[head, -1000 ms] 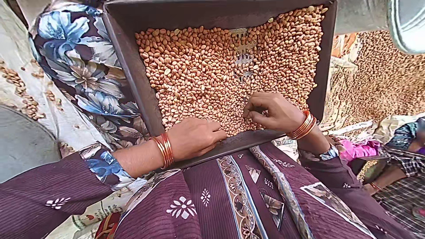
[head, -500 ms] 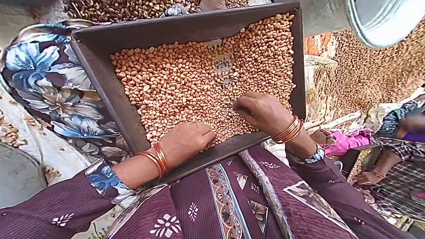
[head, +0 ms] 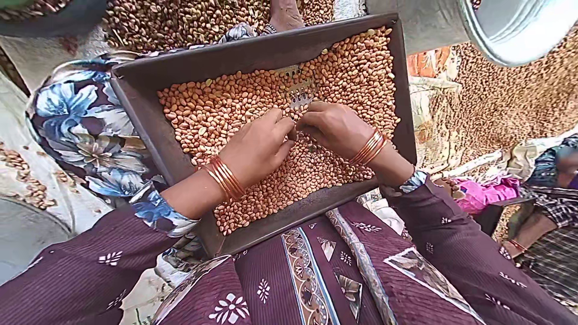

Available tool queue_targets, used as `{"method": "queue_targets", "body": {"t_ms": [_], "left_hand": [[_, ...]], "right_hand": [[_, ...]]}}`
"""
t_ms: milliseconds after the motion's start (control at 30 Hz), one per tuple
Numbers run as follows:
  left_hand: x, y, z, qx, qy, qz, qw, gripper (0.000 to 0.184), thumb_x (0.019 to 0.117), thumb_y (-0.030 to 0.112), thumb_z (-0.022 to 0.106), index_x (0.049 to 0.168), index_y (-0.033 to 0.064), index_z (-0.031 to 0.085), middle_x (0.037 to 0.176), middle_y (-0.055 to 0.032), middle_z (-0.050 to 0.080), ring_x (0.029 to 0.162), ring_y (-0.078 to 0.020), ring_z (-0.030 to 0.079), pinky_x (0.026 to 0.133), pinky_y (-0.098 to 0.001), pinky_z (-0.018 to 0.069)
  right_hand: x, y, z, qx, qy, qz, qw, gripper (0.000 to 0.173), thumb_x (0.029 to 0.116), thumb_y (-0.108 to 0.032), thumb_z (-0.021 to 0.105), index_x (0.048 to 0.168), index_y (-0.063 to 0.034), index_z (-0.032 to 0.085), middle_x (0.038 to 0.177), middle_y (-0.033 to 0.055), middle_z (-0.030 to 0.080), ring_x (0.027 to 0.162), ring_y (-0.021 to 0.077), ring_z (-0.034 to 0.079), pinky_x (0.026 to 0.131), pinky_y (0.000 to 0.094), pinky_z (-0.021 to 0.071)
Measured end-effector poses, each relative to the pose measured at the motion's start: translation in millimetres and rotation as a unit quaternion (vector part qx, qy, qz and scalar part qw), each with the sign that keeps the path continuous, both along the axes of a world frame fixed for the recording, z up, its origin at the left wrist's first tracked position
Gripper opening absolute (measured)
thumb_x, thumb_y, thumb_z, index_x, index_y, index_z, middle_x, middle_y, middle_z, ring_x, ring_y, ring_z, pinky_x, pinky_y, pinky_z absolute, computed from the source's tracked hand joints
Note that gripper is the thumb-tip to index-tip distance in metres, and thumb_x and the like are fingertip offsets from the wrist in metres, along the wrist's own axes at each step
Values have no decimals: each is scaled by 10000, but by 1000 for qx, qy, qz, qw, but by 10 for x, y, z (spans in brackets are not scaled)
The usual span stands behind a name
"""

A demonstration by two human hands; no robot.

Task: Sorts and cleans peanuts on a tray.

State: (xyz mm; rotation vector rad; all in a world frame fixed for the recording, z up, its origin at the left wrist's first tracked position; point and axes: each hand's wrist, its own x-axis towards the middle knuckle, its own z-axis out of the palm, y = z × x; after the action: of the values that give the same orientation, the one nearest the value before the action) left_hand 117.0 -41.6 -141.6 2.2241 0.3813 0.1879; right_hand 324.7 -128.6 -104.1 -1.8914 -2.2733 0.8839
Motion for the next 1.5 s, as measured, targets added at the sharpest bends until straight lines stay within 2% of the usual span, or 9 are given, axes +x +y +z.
{"method": "queue_targets", "body": {"t_ms": [333, 567, 667, 867, 1067, 1167, 1267, 1400, 1500], "left_hand": [[69, -111, -162, 133, -1, -46, 990, 106, 977, 83, 627, 976, -1, 692, 904, -178, 603, 763, -363, 656, 580, -470, 532], [11, 191, -16, -259, -99, 215, 936, 171, 989, 147, 412, 1038, 114, 572, 926, 50, 620, 737, -5, 609, 655, -191, 527], [24, 252, 9, -407, -119, 230, 876, 240, 990, 127, 302, 1080, 132, 524, 1061, 27, 668, 926, -90, 696, 804, -291, 598], [40, 130, 22, -402, -22, 176, 898, 308, 1110, 261, 413, 1259, 78, 610, 1152, -36, 694, 1017, -98, 711, 902, -296, 610], [16, 126, 140, -534, 32, 90, 840, 443, 1138, 286, 253, 1061, 101, 649, 878, 31, 666, 729, -54, 660, 637, -202, 568], [-5, 183, 154, -519, -13, 146, 842, 332, 1122, 181, 337, 950, 119, 614, 744, 64, 595, 551, 9, 508, 488, -120, 417], [-19, 255, 201, -527, -73, 221, 818, 332, 1116, 178, 346, 939, 146, 625, 746, 82, 601, 567, 17, 521, 505, -107, 426], [-93, 340, 224, -509, -142, 280, 802, 331, 1117, 160, 345, 999, 126, 652, 817, 67, 650, 601, 2, 568, 524, -121, 470], [-224, 379, 220, -455, -154, 292, 827, 287, 1106, 150, 385, 1020, 127, 658, 778, 86, 623, 573, 6, 539, 506, -122, 454]], "right_hand": [[-123, -4, -313, 104, -40, 23, 993, 100, 956, -11, 618, 945, 41, 703, 926, 199, 675, 855, 354, 707, 717, 438, 592], [-133, -19, -323, 95, -52, 39, 993, 137, 995, -49, 594, 959, 31, 699, 940, 201, 666, 887, 365, 699, 734, 449, 589], [-195, -14, -294, 70, -85, 39, 993, 133, 989, -4, 557, 984, 56, 675, 989, 223, 647, 919, 383, 690, 739, 443, 592], [-317, -85, 151, 80, 10, -1, 997, 95, 986, -61, 636, 1023, 7, 691, 946, 153, 638, 836, 274, 674, 746, 377, 572], [87, 62, 549, 120, -50, -69, 989, 258, 1076, -165, 487, 1172, -55, 699, 1033, 149, 675, 821, 275, 691, 689, 431, 571], [296, 134, 507, -71, -249, -190, 947, 462, 1112, -382, 412, 1193, 26, 613, 1124, 274, 651, 994, 465, 681, 802, 610, 527], [69, 147, 200, -215, -231, -215, 924, 585, 1077, -454, 495, 1392, 38, 449, 1295, 310, 558, 1000, 488, 675, 811, 616, 549], [-59, 29, 115, -51, 112, -85, 989, 398, 1070, -208, 484, 1431, -41, 481, 1328, 140, 592, 996, 206, 701, 817, 372, 626], [38, -30, 330, -10, -55, -150, 987, 360, 1084, -237, 457, 1384, -52, 530, 1211, 167, 641, 897, 307, 708, 713, 489, 583]]}}
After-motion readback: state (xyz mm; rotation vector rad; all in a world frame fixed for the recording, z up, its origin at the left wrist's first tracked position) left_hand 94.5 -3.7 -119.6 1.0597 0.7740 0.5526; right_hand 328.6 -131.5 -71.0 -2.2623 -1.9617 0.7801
